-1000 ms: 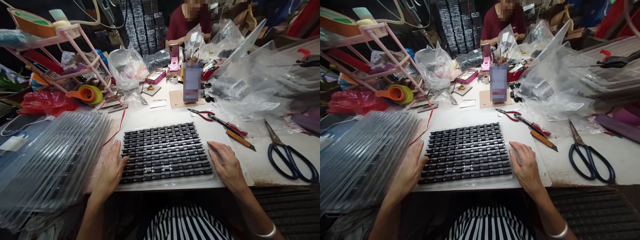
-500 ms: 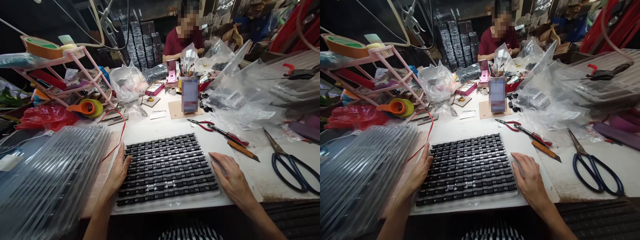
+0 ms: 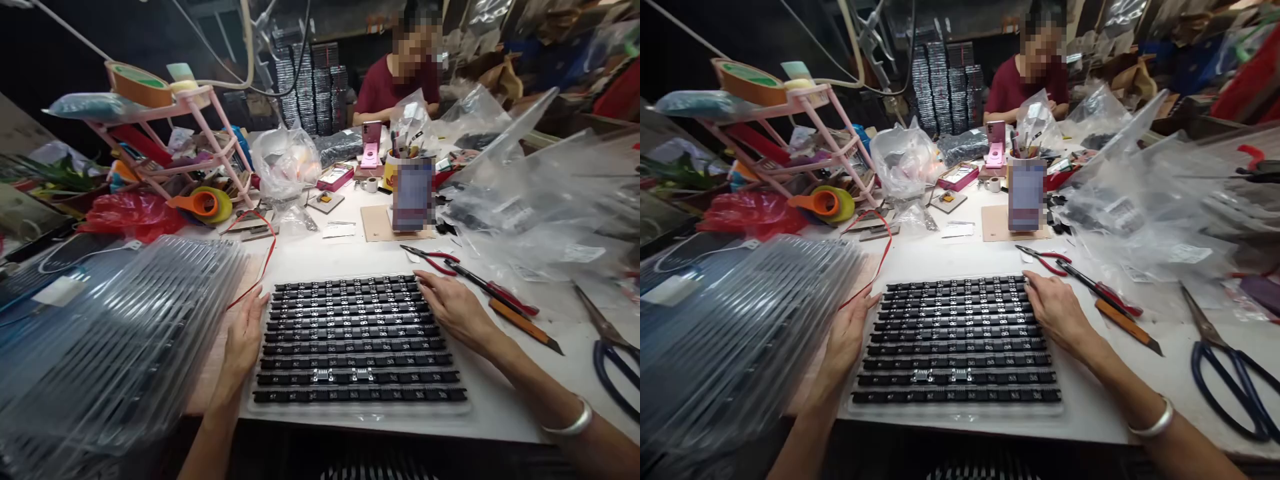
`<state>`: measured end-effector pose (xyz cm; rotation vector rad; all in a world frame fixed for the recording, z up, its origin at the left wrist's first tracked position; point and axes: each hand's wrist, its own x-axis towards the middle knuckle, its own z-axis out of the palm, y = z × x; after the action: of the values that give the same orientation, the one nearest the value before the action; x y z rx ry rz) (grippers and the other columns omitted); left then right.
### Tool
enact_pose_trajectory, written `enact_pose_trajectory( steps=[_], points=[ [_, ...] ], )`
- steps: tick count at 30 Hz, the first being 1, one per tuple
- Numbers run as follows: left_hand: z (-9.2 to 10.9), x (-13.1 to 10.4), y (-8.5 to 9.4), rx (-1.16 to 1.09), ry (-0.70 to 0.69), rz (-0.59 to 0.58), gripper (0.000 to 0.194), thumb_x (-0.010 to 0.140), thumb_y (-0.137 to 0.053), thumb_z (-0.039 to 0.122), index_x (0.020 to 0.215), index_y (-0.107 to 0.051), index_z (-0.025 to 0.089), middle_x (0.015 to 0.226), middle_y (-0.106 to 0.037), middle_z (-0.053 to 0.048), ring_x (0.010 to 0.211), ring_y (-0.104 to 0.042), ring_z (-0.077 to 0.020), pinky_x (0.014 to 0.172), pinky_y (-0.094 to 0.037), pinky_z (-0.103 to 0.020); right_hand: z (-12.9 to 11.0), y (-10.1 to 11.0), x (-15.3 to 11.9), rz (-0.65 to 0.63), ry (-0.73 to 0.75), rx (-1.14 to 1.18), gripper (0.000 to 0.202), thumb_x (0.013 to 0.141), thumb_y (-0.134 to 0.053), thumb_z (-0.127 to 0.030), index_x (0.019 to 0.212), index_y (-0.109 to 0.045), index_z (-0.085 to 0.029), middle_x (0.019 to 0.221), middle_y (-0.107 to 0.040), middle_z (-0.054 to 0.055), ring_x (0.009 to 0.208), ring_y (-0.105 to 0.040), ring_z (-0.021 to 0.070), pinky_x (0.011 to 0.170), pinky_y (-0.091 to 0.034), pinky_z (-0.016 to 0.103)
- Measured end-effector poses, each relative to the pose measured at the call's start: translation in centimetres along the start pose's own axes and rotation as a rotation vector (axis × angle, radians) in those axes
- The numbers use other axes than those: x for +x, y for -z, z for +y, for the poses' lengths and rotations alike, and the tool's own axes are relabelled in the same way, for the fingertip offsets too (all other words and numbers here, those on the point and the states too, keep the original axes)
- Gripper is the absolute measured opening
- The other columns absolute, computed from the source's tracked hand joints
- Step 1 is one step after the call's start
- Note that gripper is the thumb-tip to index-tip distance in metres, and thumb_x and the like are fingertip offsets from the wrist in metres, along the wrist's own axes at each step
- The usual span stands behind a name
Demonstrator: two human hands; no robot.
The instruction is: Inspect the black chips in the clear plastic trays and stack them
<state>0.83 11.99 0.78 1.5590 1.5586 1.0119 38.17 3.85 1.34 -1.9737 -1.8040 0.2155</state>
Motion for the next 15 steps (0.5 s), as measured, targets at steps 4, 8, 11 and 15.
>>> enact_pose_trajectory(
  steps=[4, 8, 11, 15],
  points=[
    [0.4, -0.1, 0.1, -0.263, 0.077, -0.010, 0.052, 0.085, -0.053, 0.055, 0.118, -0.060, 0.016, 0.117, -0.067, -0.011, 0.121, -0.055, -0.0248, 0.110, -0.032, -0.039, 0.7, -0.9, -0.9, 0.039, -0.087, 0.169, 0.048, 0.092, -0.037, -0.047, 0.123, -0.060, -0.019, 0.111, -0.065, 0.012, 0.102, -0.061, 0.0278, 0.092, -0.047, 0.047],
    [1.2, -0.4, 0.2, -0.563, 0.134, -0.011, 0.051, 0.081, -0.060, 0.054, 0.114, -0.058, 0.015, 0.108, -0.071, -0.012, 0.120, -0.055, -0.0252, 0.109, -0.032, -0.041, 0.6, -0.1, -1.2, 0.002, -0.230, 0.430, 0.047, 0.090, -0.043, -0.055, 0.122, -0.061, -0.026, 0.122, -0.063, 0.004, 0.116, -0.055, 0.0249, 0.106, -0.037, 0.045],
    [1.5, -0.5, 0.3, -0.672, 0.133, -0.002, 0.046, 0.081, -0.063, 0.051, 0.109, -0.058, 0.015, 0.108, -0.071, -0.012, 0.118, -0.056, -0.0231, 0.107, -0.033, -0.037, -0.1, 0.6, -1.2, 0.006, -0.332, 0.593, 0.047, 0.088, -0.046, -0.058, 0.122, -0.062, -0.028, 0.128, -0.060, 0.001, 0.124, -0.049, 0.0231, 0.113, -0.028, 0.043],
    [1.6, -0.5, 0.5, -0.771, 0.175, -0.029, 0.036, 0.085, -0.059, 0.047, 0.108, -0.057, 0.018, 0.117, -0.067, -0.011, 0.110, -0.061, -0.0211, 0.091, -0.046, -0.033, -0.2, 0.5, -1.3, 0.051, -0.434, 0.837, 0.050, 0.086, -0.050, -0.059, 0.126, -0.058, -0.032, 0.130, -0.059, 0.001, 0.123, -0.051, 0.0228, 0.110, -0.033, 0.044]
  ],
)
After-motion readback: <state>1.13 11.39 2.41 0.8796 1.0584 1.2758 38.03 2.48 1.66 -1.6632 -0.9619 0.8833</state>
